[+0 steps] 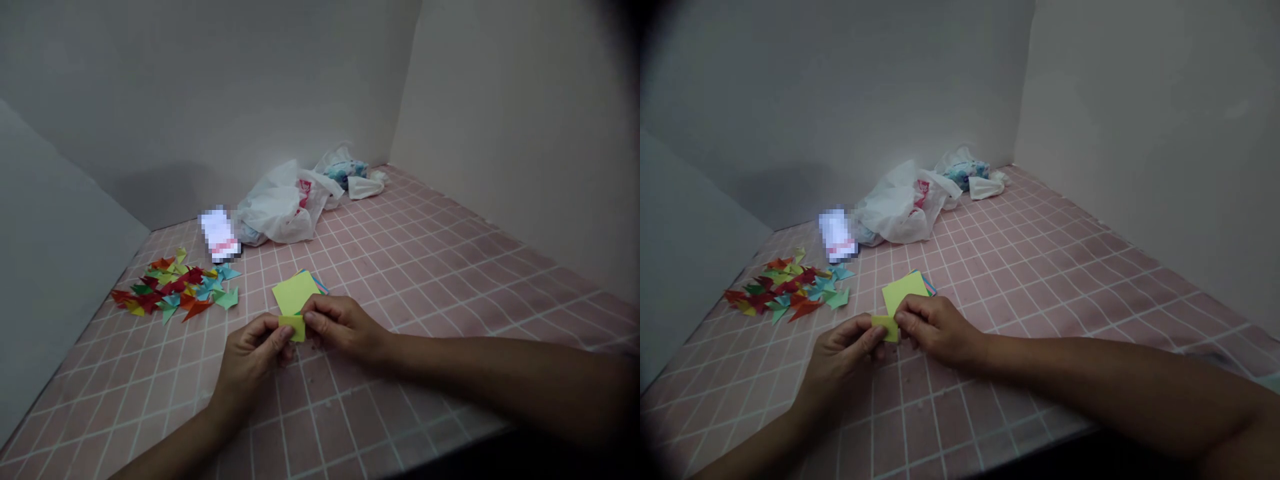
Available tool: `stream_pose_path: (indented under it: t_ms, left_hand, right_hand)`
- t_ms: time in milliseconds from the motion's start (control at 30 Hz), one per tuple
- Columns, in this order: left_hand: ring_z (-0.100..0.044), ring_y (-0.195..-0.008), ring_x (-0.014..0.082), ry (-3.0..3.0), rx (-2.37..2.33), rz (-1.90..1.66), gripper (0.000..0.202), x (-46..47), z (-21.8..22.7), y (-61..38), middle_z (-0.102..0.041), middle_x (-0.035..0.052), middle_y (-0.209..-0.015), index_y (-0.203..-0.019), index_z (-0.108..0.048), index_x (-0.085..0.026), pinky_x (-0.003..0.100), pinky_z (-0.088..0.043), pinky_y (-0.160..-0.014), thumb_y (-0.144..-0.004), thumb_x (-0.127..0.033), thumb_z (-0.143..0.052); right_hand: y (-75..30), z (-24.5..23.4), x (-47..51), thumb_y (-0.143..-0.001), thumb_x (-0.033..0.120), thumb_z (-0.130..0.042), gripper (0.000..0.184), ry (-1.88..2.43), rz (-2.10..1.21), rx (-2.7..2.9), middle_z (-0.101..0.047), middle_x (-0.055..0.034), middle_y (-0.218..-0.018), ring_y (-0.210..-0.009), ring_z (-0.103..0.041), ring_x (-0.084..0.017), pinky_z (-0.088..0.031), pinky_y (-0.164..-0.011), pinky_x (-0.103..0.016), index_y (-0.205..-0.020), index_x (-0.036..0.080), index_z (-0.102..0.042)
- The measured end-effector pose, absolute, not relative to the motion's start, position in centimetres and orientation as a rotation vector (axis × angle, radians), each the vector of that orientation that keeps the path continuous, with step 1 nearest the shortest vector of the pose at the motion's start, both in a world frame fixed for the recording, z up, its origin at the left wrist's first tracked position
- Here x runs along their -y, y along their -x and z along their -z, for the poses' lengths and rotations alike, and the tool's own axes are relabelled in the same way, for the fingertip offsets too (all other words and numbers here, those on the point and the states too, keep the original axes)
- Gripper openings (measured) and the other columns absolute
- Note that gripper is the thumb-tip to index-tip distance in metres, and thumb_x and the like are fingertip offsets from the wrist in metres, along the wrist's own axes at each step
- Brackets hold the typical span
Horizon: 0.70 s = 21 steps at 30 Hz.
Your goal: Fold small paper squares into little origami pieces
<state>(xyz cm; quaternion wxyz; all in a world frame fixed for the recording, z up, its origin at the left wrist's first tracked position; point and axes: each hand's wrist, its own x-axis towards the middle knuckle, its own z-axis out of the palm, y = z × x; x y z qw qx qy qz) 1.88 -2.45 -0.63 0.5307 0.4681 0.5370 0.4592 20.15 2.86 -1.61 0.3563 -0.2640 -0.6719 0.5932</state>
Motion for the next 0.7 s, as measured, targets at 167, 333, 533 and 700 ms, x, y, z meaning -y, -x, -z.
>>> stream_pose_path:
  t_ms: [167,333,533,700]
  left_hand:
    - [-0.055,-0.051,0.0086,-1.137,-1.302,-1.118,0.016,2.39,0.40,-1.81,-0.064,-0.0033,-0.054,-0.070,-0.071,-0.018,0.017,-0.044,-0.052,-0.080,-0.030,-0.072]
    - [-0.058,-0.054,0.0101,-1.247,-1.331,-1.107,0.013,2.32,0.16,-1.83,-0.064,-0.0026,-0.057,-0.071,-0.072,-0.018,0.019,-0.047,-0.055,-0.081,-0.026,-0.070]
    - [-0.060,-0.056,0.0114,-1.416,-1.311,-1.089,0.014,2.57,0.07,-1.94,-0.064,-0.0012,-0.060,-0.071,-0.073,-0.018,0.021,-0.048,-0.056,-0.082,-0.023,-0.067]
    - [-0.060,-0.053,0.0114,-1.264,-1.292,-1.069,0.009,2.72,0.62,-2.01,-0.065,-0.0025,-0.057,-0.080,-0.071,-0.018,0.021,-0.048,-0.054,-0.081,-0.026,-0.069]
  right_hand:
    - [-20.20,1.70,-2.90,-0.093,0.032,-0.049,0.021,0.659,-1.600,1.692,-0.054,0.0006,-0.066,-0.058,-0.052,-0.011,-0.041,-0.056,-0.024,-0.081,0.016,-0.055]
    - [-20.05,2.01,-2.92,-0.086,0.028,-0.061,0.013,0.678,-1.564,1.721,-0.053,0.0021,-0.066,-0.058,-0.048,-0.010,-0.038,-0.055,-0.023,-0.082,0.016,-0.057]
    - [-20.04,1.90,-2.97,-0.084,0.030,-0.065,0.019,0.687,-1.478,1.792,-0.050,0.0034,-0.064,-0.058,-0.044,-0.009,-0.034,-0.052,-0.021,-0.076,0.017,-0.054]
    - [-20.03,1.81,-2.91,-0.085,0.029,-0.064,0.021,0.704,-1.437,1.830,-0.049,0.0040,-0.062,-0.057,-0.042,-0.009,-0.033,-0.052,-0.021,-0.073,0.017,-0.052]
